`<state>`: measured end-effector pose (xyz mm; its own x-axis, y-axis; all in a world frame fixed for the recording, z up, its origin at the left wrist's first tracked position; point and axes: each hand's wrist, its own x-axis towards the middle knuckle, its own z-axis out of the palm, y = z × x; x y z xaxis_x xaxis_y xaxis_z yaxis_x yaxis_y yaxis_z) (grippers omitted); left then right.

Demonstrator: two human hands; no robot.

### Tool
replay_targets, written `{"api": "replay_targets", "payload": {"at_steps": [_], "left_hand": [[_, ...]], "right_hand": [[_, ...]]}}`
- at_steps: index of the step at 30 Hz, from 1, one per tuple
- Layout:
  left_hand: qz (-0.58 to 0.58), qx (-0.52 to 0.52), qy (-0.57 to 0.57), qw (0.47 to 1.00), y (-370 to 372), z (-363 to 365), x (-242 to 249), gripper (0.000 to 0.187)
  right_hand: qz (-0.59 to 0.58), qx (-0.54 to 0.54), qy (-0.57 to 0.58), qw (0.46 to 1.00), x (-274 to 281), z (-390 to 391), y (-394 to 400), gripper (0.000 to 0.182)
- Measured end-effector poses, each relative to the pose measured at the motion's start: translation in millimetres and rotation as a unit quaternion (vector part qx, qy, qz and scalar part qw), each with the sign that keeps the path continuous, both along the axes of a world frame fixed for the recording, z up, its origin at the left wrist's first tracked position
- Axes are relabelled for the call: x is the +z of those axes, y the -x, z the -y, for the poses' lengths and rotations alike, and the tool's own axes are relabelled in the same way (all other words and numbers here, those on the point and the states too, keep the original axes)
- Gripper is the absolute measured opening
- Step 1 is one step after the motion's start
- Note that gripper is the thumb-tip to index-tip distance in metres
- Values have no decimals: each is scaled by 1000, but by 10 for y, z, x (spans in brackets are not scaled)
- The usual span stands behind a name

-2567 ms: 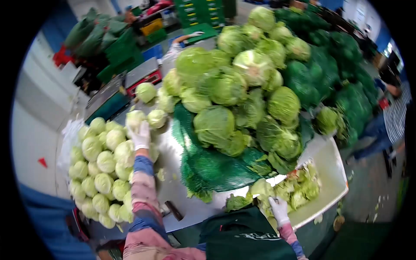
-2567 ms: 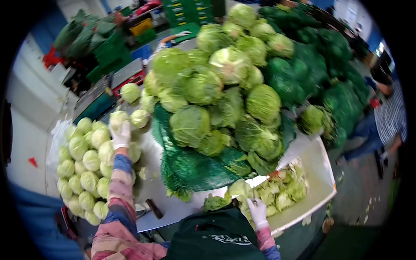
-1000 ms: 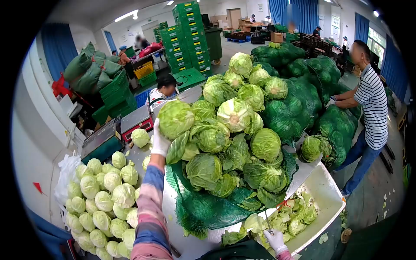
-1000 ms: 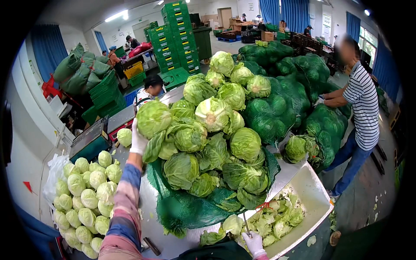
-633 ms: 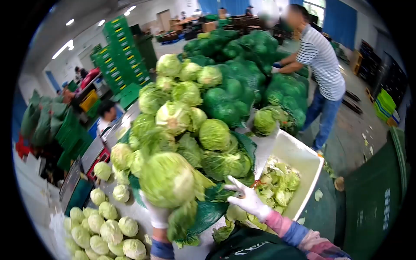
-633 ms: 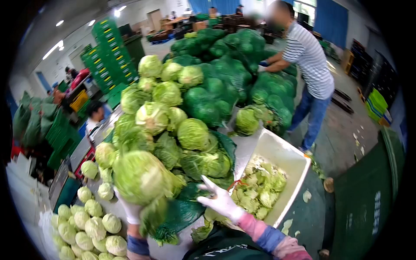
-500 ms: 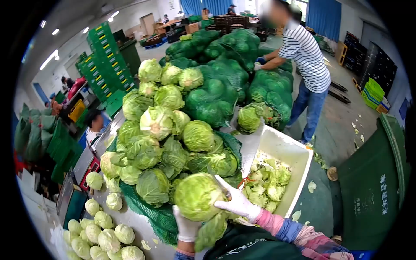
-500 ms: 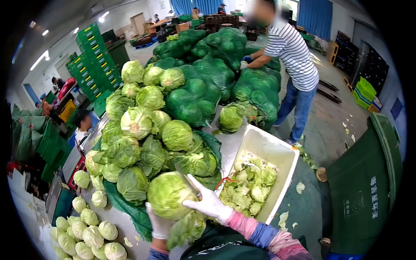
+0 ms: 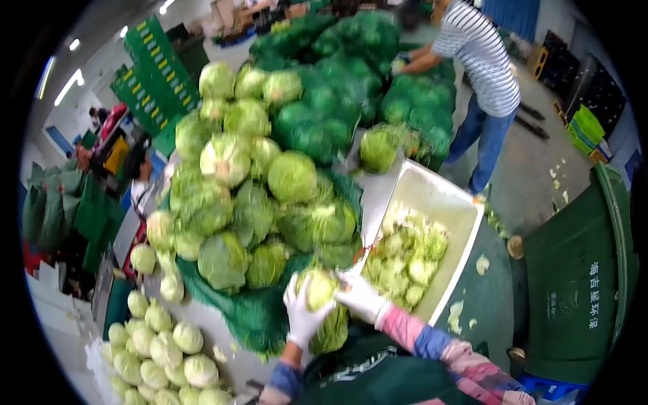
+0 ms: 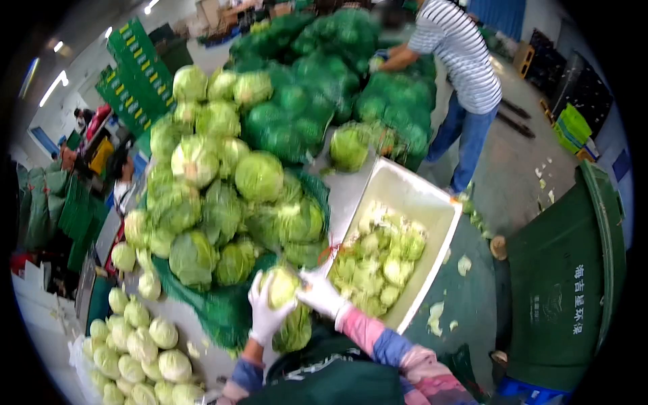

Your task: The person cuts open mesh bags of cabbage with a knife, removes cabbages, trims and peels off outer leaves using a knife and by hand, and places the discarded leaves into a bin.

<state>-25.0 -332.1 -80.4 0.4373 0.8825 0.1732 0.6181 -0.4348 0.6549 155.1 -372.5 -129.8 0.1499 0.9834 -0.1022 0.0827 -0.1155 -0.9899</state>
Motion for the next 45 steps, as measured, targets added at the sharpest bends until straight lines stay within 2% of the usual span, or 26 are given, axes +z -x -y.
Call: {"api": "replay_targets", "payload": {"at_steps": [1, 2, 3, 5, 7, 9, 11, 12, 13, 14, 15, 17, 19, 20, 21, 23, 26, 27, 30, 33, 35, 39, 41, 45], "left_hand": [[-2, -6, 2, 1000, 6, -25, 18, 83], [-10, -7, -17, 1000, -32, 0, 6, 83], [-19, -9, -36, 999, -89, 36, 19, 82], [-56, -29, -81, 995, -247, 42, 43, 79], [-74, -35, -69, 994, -334, 70, 113, 78], [-105, -32, -52, 993, -415, 24, 147, 84], [-96, -38, -7, 995, -429, -44, 175, 95], [-77, -42, 4, 996, -354, -107, 128, 105], [-49, -68, -5, 996, -241, -192, 82, 108], [-49, -71, -3, 996, -97, -232, 12, 110], [-50, -74, 0, 996, -15, -255, -33, 112], [-80, -69, 32, 994, -21, -170, -9, 113], [-88, -57, 2, 995, -160, -105, -9, 112], [-105, -41, -1, 994, -240, -45, 59, 110], [-104, -40, 1, 994, -285, -25, 99, 110], [-137, -46, 41, 989, -336, -40, 152, 110], [-122, -39, 22, 991, -305, -57, 87, 111], [-107, -32, 16, 994, -280, -59, 55, 112], [-106, -30, 6, 994, -204, -117, -19, 112], [-93, -28, 18, 995, -185, -160, -24, 111], [-95, -22, 24, 995, -204, -160, 6, 108], [-90, -23, 21, 995, -185, -198, -42, 107], [-86, -24, 10, 996, -198, -205, -37, 105], [-83, -21, 14, 996, -202, -184, -29, 103]], "right_hand": [[-71, -10, -12, 997, -8, -57, 41, 56], [-90, -29, -21, 995, -35, 0, -54, 54], [-50, -7, 106, 993, 469, 57, -152, 52], [30, -19, 66, 997, 45, 85, -303, 49], [1, 6, 60, 998, 48, 159, -427, 48], [48, 1, 24, 999, -174, 174, -485, 47], [174, -6, -107, 979, -213, 201, -545, 46], [298, -33, -23, 954, -524, 244, -679, 42], [250, -99, -24, 963, -667, 388, -854, 40], [283, -99, 116, 947, -679, 512, -1040, 42], [345, -84, 196, 914, -783, 608, -1170, 42], [397, -150, 120, 897, -575, 779, -1093, 39], [371, -154, 14, 916, -481, 764, -879, 35], [320, -128, -38, 938, -141, 741, -735, 35], [316, -61, 12, 947, 14, 745, -623, 35], [323, -27, 117, 939, 289, 735, -419, 31], [266, -87, 88, 956, 25, 722, -239, 25], [253, -87, 39, 963, 42, 730, -212, 23], [265, -54, 16, 963, -17, 732, -231, 22], [280, -33, 48, 958, 11, 706, -220, 23], [307, -88, -16, 948, 19, 674, -182, 23], [320, -26, 31, 946, 232, 598, -239, 25], [342, 45, 91, 934, 318, 531, -256, 29], [329, 69, 106, 936, 216, 361, -242, 32]]}}
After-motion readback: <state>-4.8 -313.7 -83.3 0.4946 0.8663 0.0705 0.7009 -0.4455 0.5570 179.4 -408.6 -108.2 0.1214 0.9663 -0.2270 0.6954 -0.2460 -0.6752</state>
